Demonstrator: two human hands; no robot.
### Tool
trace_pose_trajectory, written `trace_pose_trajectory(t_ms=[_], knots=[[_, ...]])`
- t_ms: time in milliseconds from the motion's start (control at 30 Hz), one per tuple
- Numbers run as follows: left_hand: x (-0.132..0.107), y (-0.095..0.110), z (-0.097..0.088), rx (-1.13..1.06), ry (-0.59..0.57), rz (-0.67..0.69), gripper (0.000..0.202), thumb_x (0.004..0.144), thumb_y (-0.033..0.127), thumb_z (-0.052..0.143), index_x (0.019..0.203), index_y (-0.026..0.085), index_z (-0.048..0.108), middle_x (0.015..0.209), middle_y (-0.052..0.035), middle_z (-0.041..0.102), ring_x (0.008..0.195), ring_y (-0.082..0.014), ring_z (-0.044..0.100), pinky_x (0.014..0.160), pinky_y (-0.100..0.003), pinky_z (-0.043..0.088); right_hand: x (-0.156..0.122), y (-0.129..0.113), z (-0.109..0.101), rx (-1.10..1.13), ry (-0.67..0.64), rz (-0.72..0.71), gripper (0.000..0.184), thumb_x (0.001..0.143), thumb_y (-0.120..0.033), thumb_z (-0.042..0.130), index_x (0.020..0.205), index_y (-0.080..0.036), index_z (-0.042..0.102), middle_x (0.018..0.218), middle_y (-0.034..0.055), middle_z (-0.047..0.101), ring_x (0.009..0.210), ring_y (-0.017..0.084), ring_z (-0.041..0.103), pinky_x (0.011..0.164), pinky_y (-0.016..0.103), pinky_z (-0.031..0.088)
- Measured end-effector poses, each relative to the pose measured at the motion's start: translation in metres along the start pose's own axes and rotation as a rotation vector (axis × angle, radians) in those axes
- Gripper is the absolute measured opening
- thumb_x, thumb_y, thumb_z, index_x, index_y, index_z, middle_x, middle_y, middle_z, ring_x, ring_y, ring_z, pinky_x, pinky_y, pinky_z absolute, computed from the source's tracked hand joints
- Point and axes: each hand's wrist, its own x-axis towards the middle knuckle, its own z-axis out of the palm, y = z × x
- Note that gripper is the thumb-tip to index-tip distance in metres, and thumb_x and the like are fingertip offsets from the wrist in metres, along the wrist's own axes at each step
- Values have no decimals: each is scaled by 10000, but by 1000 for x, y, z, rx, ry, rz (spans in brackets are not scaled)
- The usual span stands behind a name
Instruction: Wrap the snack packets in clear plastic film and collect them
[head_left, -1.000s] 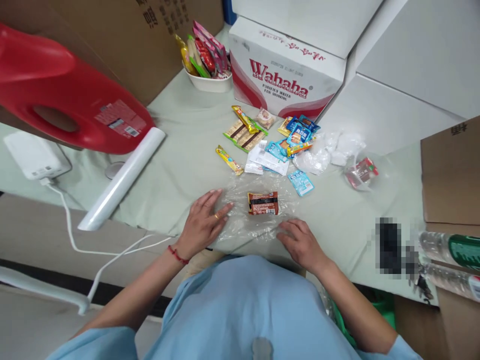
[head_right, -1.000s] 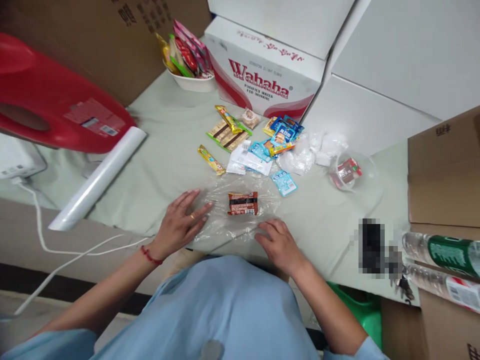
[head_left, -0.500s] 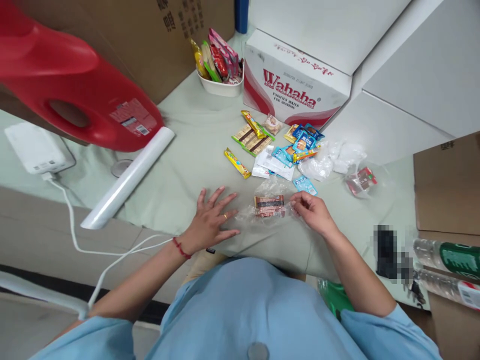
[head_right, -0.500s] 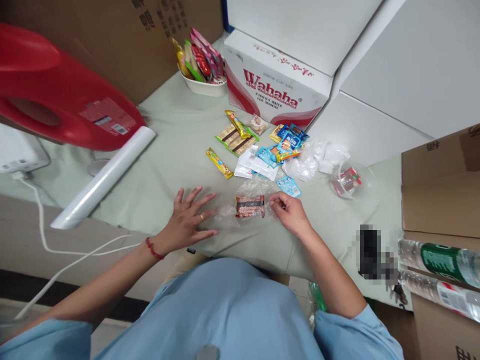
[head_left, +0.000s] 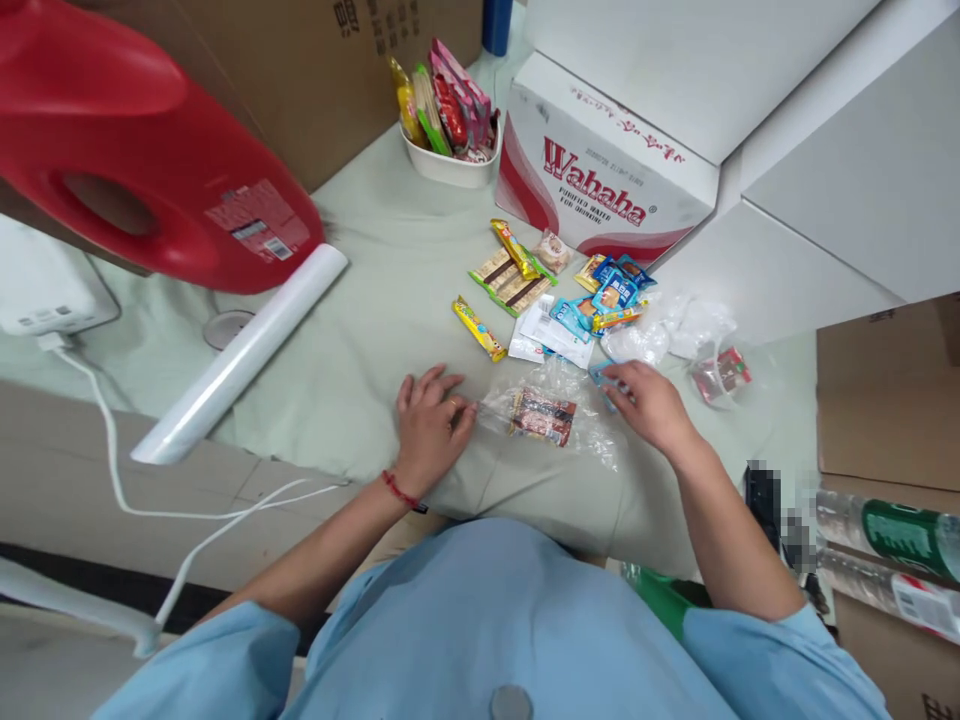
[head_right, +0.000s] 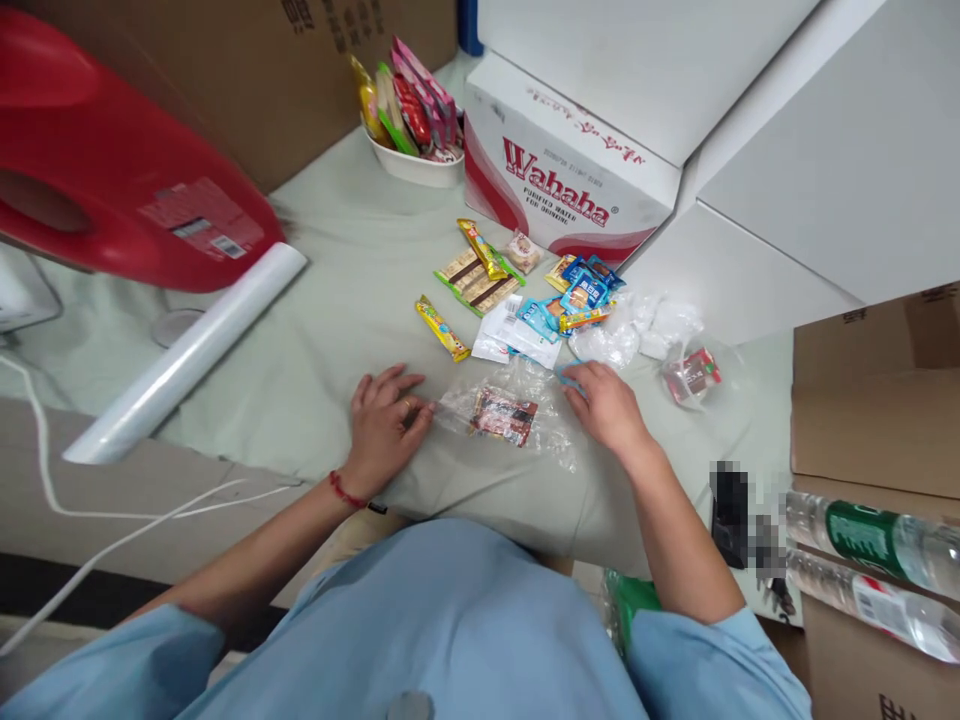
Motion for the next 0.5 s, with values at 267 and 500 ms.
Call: trace_pose_trajectory(t_ms=[267, 500], knots=[[-1, 0, 1, -1, -2, -17, 199, 952, 312, 528, 872, 239, 695, 1282, -93, 702, 1436, -311, 512, 1245, -632, 267, 83, -37, 7, -98, -230, -623, 264, 938, -225, 664, 1158, -290, 797, 1619, 38, 479, 1538, 316, 275, 1237, 535, 297], [-1, 7, -3, -58, -11, -12, 328, 843, 246, 555, 1167, 256, 603, 1468, -125, 570, 1515, -325, 417, 1260, -639, 236, 122, -50, 15, 96, -321, -643, 219, 981, -242, 589, 1035, -179, 791, 1134, 101, 731, 1100, 218, 640, 1037, 351, 444]])
